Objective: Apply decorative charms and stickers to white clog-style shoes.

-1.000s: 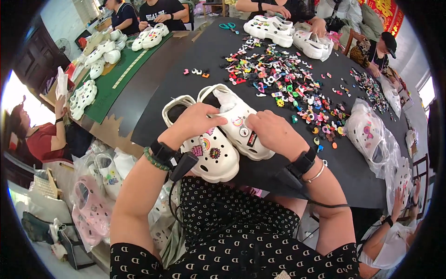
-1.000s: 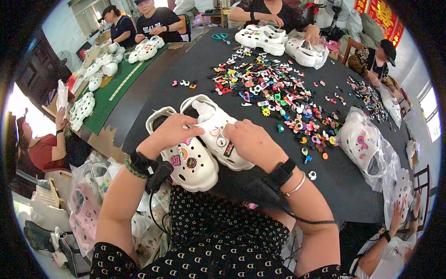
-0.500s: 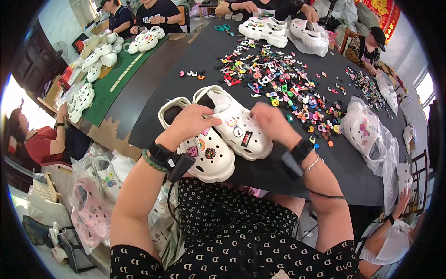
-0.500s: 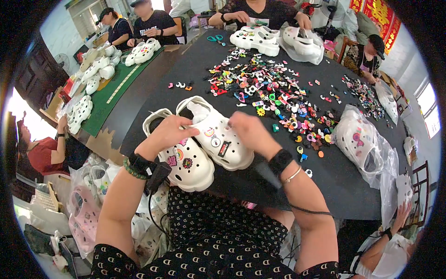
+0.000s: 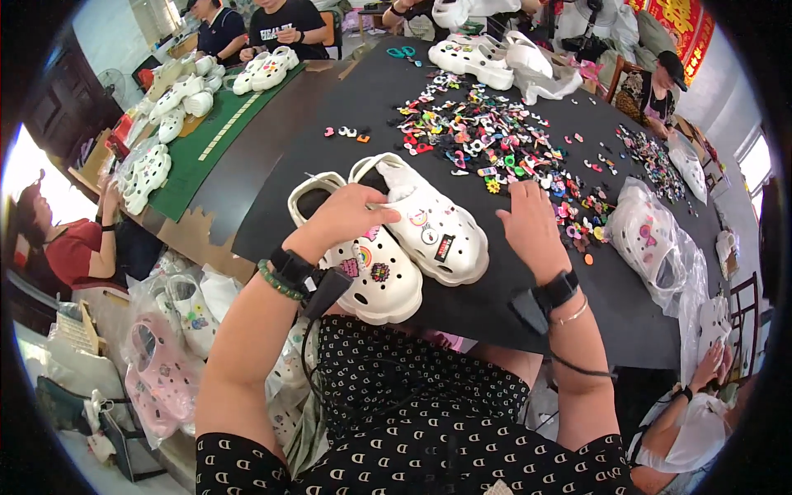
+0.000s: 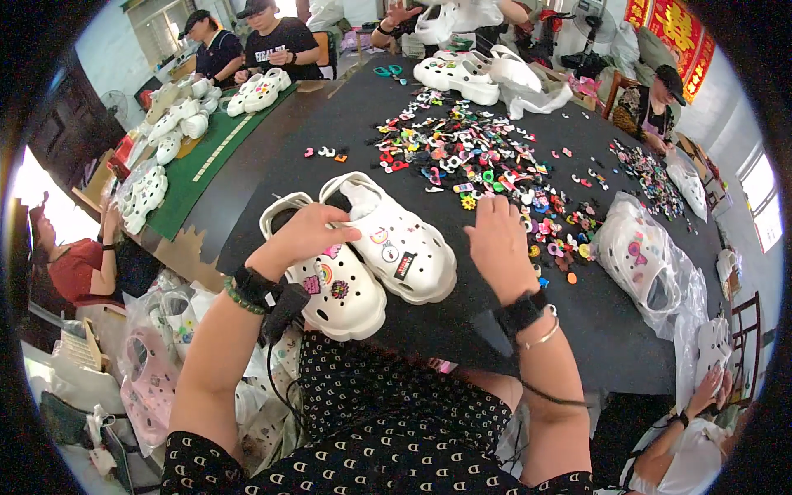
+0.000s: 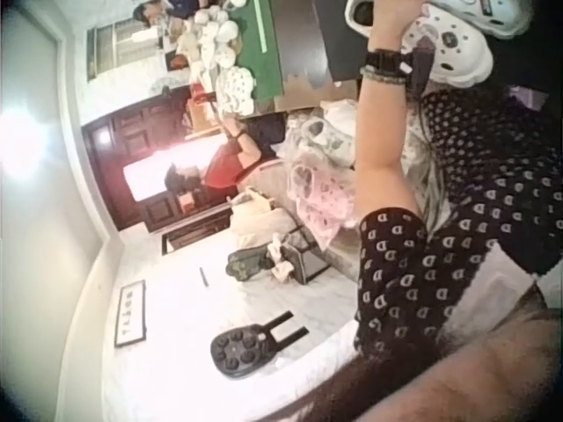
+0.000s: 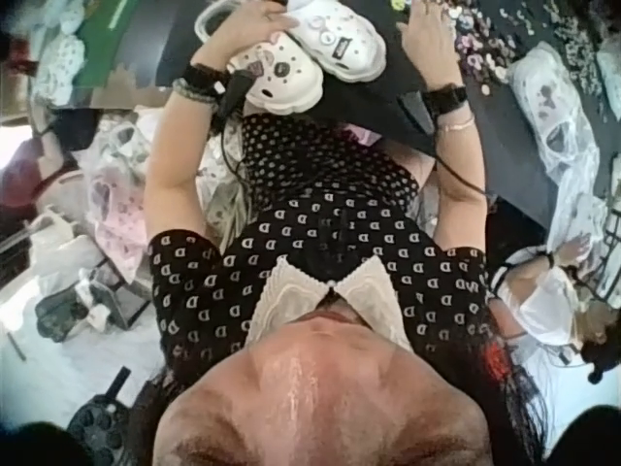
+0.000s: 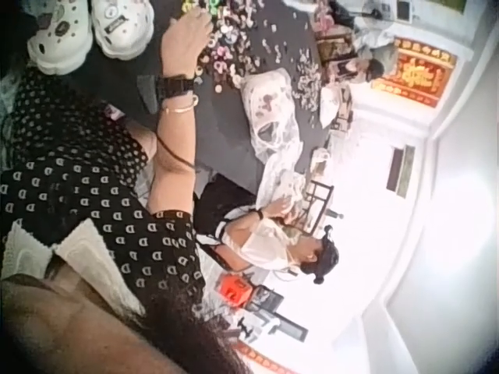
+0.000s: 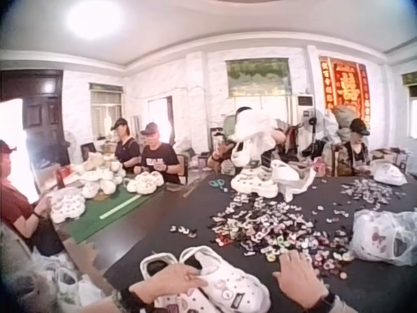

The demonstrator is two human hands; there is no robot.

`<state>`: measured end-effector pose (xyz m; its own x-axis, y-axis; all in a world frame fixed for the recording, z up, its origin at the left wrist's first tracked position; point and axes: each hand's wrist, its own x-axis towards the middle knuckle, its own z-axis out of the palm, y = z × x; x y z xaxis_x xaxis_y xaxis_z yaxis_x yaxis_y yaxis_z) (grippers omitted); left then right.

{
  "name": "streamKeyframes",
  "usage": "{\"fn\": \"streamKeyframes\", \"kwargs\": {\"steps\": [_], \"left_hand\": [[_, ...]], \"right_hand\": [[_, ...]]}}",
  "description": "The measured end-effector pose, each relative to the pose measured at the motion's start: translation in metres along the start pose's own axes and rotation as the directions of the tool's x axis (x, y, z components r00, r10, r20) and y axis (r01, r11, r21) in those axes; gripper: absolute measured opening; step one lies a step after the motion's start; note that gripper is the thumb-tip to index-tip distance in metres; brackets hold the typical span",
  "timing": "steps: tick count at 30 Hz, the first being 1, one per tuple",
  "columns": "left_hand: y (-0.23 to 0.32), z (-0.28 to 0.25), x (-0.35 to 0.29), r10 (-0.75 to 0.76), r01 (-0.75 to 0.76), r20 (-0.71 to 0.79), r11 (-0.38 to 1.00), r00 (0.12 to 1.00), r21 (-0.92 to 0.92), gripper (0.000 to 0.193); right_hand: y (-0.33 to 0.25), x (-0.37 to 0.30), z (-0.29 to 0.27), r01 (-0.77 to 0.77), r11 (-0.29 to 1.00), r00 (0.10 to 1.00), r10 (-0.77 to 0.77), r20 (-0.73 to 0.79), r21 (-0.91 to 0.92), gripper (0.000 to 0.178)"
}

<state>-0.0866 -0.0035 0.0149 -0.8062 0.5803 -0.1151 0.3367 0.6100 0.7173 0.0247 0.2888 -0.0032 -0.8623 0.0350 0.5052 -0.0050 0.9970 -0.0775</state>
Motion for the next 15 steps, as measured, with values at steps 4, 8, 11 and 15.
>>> {"fn": "streamKeyframes", "kwargs": {"steps": [4, 8, 11, 15], "left_hand": [[-0.004, -0.001, -0.003, -0.055, 0.054, 0.031, 0.998, 0.998, 0.025, 0.047], [-0.002, 0.001, 0.0, -0.016, 0.016, 0.005, 1.0, 1.0, -0.015, 0.045], [-0.003, -0.001, 0.0, -0.012, 0.013, 0.015, 0.999, 1.0, -0.039, 0.047], [0.0, -0.001, -0.001, 0.002, -0.001, 0.036, 0.999, 0.999, -0.044, 0.048]], "right_hand": [[-0.094, -0.005, -0.044, 0.029, 0.821, 0.941, -0.216, 0.262, 0.571, 0.045], [-0.146, -0.021, -0.037, 0.152, 0.808, 0.88, -0.374, 0.294, 0.569, 0.054], [-0.154, -0.016, -0.024, 0.182, 0.822, 0.881, -0.381, 0.282, 0.54, 0.056], [-0.153, -0.003, -0.017, 0.092, 0.849, 0.844, -0.344, 0.411, 0.521, 0.046]]}}
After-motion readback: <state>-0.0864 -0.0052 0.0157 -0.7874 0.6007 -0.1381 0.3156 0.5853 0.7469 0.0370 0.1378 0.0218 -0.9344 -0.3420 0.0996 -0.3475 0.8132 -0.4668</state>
